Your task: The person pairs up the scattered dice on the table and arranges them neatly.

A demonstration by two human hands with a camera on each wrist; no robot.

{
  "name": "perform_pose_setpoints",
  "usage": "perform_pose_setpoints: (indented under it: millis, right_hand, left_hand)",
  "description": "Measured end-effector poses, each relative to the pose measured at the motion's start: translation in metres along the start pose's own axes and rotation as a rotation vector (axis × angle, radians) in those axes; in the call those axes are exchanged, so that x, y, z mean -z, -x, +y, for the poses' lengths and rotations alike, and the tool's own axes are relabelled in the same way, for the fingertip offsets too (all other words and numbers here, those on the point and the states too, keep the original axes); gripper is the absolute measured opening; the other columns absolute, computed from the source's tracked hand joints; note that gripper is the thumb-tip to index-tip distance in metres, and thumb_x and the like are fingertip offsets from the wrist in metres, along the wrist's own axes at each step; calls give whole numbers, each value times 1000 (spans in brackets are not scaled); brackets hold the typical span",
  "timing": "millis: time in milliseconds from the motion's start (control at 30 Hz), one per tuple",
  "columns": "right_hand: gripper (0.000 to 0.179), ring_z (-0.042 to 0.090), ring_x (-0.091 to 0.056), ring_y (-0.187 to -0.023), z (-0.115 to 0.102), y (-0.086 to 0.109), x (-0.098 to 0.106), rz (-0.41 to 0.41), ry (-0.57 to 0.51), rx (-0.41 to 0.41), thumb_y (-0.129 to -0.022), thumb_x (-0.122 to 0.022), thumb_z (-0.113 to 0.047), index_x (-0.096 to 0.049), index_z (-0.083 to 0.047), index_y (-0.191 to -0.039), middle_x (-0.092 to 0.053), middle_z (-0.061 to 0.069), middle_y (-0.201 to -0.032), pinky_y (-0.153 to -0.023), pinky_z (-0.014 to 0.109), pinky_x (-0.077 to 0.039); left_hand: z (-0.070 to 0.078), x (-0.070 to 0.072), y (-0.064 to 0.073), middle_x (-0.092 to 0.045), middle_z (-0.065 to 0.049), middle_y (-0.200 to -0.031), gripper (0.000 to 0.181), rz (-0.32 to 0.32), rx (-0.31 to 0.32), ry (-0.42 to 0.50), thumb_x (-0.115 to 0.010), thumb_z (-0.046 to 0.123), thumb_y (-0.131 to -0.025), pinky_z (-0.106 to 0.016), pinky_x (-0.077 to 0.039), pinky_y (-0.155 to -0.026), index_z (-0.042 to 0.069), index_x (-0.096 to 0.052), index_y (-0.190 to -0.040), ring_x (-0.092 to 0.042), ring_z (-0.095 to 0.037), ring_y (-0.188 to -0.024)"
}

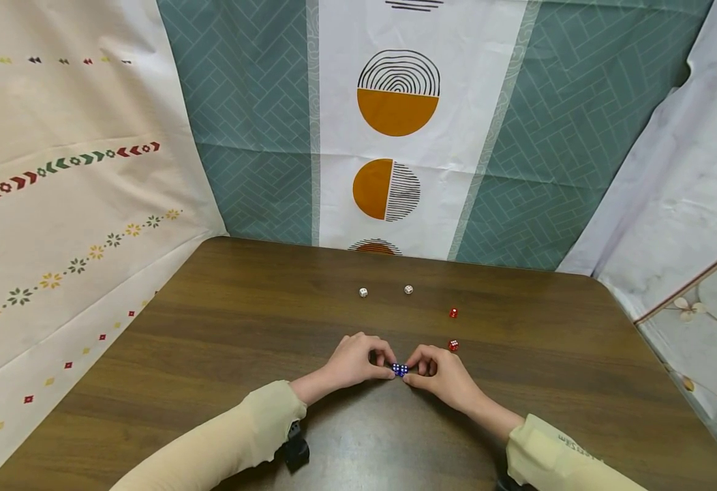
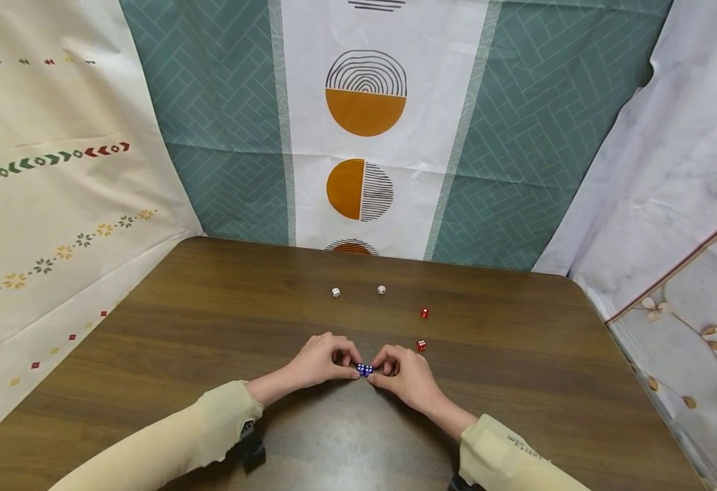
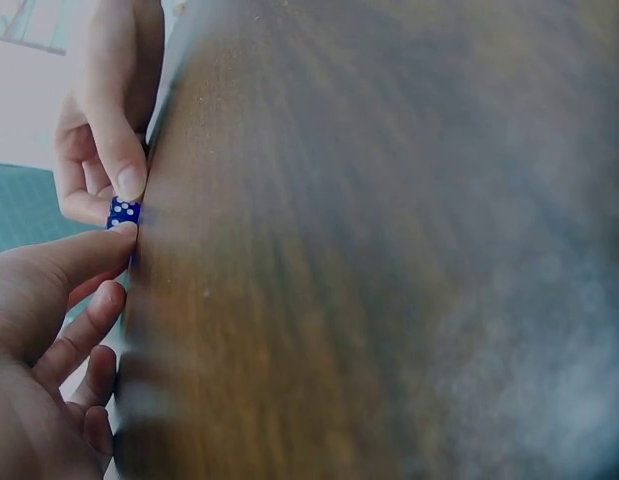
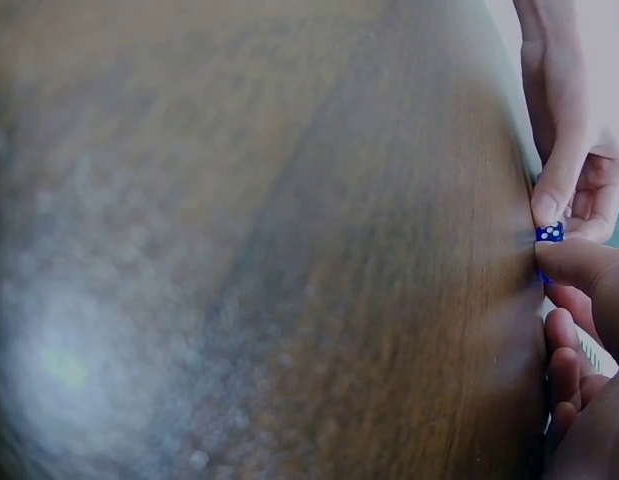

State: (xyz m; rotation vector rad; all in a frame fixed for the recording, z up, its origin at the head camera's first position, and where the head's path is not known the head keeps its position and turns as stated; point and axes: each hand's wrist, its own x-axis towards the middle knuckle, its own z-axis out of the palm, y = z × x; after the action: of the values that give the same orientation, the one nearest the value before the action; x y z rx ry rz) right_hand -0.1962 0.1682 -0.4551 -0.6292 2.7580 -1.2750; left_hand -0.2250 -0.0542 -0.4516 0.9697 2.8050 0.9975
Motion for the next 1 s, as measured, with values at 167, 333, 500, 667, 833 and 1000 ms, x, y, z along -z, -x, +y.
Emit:
perform_pose_setpoints:
  millis: [167, 333, 500, 667, 833, 1000]
  right_hand:
    - [14, 3, -44, -60, 0, 0, 0, -2, -2, -3, -82, -81, -22, -69, -19, -89, -57, -1, -76, -55, 20, -37]
    - [14, 3, -44, -60, 0, 0, 0, -4, 3, -3, -82, -80, -23, -69, -19, -90, -57, -2, -76, -55, 20, -38]
    - [14, 2, -44, -61, -1, 1, -1, 6, 14, -6, -82, -80, -22, -69, -20, -91, -57, -3, -76, -56, 20, -38]
    - [15, 3, -44, -64, -3, 2, -1, 18, 30, -1, -82, -81, -21, -69, -20, -91, -57, -3, -76, -59, 20, -38]
    - [15, 5, -43, -66, -4, 3, -1, 22, 29, 6, -82, -81, -21, -69, -19, -91, -56, -2, -77, -60, 21, -37]
    - [16, 4, -43, -66, -3, 3, -1, 29, 36, -10, -82, -81, -22, -68, -20, -92, -56, -3, -77, -61, 20, -37]
  left_hand:
    - [0, 1, 0, -61, 12, -68, 12, -1, -4, 3, -83, 29, -79, -20, -30, -62, 25, -75, -87, -44, 3, -60]
    - [0, 0, -1, -60, 12, -67, 12, -5, -4, 4, -83, 29, -80, -20, -30, -61, 25, -75, -87, -43, 3, -59]
    - [0, 1, -1, -60, 11, -66, 11, -13, -1, 7, -83, 29, -80, -20, -30, -61, 25, -75, -88, -43, 3, -58]
    - [0, 1, -1, -60, 11, -66, 11, -16, 4, 8, -82, 28, -80, -20, -29, -60, 25, -75, -88, -43, 2, -58]
    - [-2, 0, -1, -60, 11, -66, 11, -17, 0, 11, -83, 28, -80, -19, -29, -59, 24, -75, -87, -44, 2, -58]
    - [-3, -1, -2, -59, 11, -65, 11, -21, 0, 18, -83, 29, -80, -19, -29, -59, 25, -75, -87, -43, 3, -57]
